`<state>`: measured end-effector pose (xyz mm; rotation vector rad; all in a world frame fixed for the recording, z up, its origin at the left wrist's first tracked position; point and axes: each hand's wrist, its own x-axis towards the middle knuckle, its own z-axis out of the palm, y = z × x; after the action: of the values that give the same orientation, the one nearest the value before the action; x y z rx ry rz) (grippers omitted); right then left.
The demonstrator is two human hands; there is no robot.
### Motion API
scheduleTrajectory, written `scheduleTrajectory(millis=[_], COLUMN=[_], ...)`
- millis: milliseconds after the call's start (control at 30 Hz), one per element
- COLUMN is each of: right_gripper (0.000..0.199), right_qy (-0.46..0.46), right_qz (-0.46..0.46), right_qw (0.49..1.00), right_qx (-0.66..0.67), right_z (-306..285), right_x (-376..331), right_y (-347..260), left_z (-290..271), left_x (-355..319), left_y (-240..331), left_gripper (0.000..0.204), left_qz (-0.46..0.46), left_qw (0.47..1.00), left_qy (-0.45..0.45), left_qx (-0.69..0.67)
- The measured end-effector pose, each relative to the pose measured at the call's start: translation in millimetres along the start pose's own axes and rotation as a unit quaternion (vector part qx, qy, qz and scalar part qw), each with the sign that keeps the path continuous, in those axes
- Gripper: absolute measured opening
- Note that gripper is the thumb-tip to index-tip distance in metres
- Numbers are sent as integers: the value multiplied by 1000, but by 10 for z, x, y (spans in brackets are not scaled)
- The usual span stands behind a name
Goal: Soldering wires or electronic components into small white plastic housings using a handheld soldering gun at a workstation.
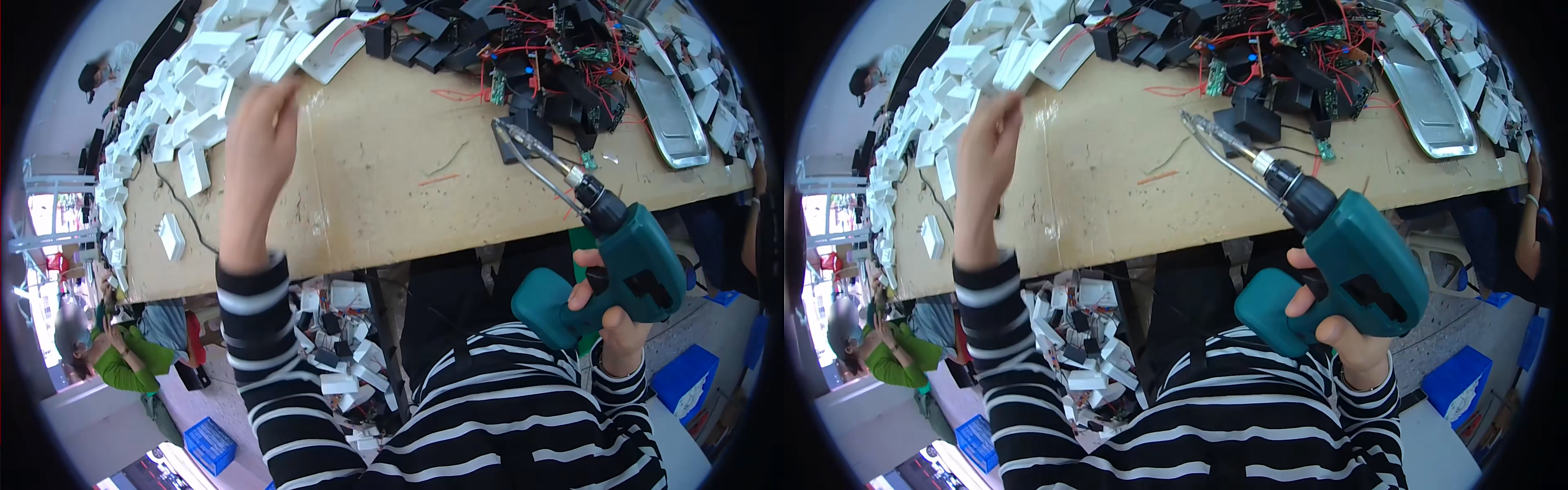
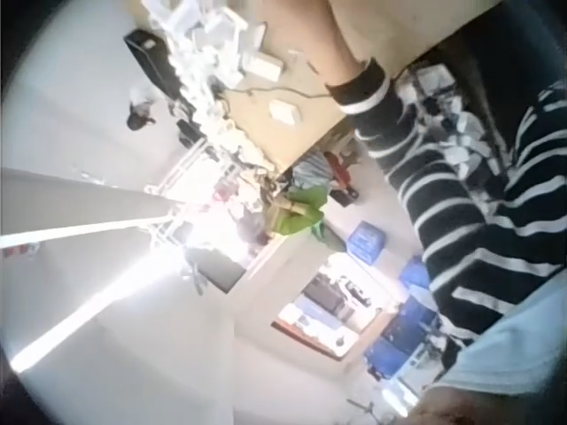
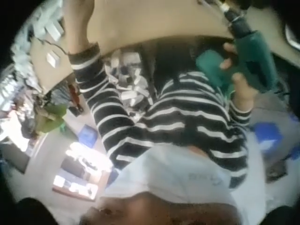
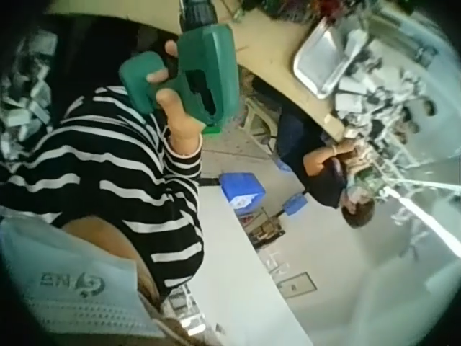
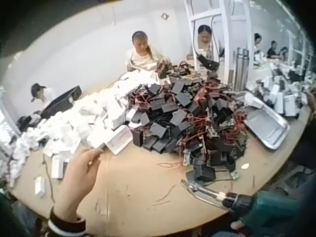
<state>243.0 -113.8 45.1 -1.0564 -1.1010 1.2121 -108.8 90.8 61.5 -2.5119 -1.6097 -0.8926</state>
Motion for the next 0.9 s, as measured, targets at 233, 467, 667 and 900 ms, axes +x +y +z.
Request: scheduleTrajectory(millis=[233,467,667,900], right_gripper=[85,87,84,83], right_qy=[55,58,14,11], right_qz=[20,32,33,9], right_qw=[998,998,999,999], right_qx=[-14,5,41,44], right_z=[3,-91,-134,-123], right_x=[31,85,87,-10], right_y=[-42,8,68,58], left_z=[546,137,-51,468], left_x=[1199,926,-287,-729], left_y=[-262,-462,-53,1043], left_gripper=[37,25,26,40], left_qz=[45,34,-366,-256], left_qw=[966,983,825,888], left_qy=[-121,-61,-60,17], left_qx=[226,167,-426,-382])
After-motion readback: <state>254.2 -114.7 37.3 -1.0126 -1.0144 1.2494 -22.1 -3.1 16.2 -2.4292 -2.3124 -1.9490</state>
